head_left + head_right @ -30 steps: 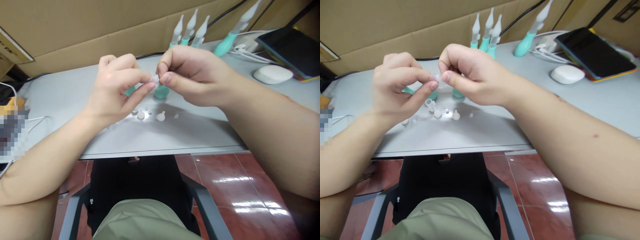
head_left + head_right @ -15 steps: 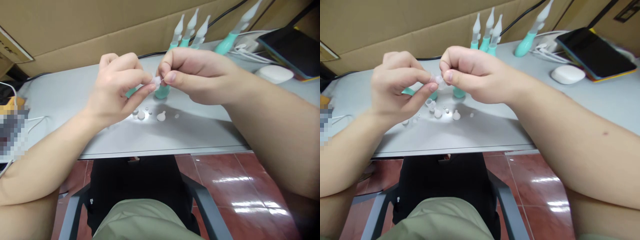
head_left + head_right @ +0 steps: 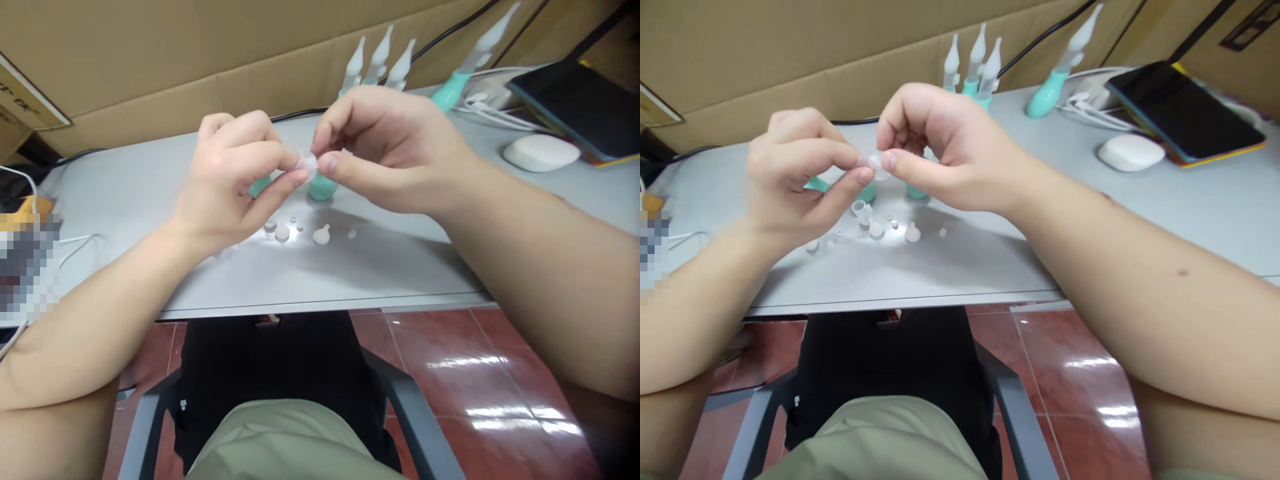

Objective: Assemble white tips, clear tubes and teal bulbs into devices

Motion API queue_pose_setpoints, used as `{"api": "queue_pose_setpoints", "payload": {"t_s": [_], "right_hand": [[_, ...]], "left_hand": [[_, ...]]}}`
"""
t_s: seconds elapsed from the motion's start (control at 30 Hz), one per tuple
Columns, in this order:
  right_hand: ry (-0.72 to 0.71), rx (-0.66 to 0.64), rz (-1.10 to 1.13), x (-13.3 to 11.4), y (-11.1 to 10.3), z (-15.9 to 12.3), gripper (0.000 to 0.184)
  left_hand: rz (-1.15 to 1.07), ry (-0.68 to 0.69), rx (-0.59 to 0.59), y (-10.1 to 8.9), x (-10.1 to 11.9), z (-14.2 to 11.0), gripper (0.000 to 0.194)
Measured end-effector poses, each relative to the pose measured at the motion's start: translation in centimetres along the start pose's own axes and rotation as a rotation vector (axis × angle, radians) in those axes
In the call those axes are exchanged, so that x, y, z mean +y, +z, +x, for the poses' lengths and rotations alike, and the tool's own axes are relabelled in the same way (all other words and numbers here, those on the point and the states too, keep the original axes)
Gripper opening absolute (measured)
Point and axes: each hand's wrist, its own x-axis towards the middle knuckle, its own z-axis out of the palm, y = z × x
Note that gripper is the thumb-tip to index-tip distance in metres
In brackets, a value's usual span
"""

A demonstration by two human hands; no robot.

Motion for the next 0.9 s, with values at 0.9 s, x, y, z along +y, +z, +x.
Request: {"api": "queue_pose_setpoints", "payload": {"t_s": [0.9], "right_hand": [[0.085, -0.094, 0.068, -1.1, -0.8, 0.1, 0.059]], "left_hand": [[-0.089, 0.042, 0.072, -0.5, 1.0, 0.3, 0.03]]}}
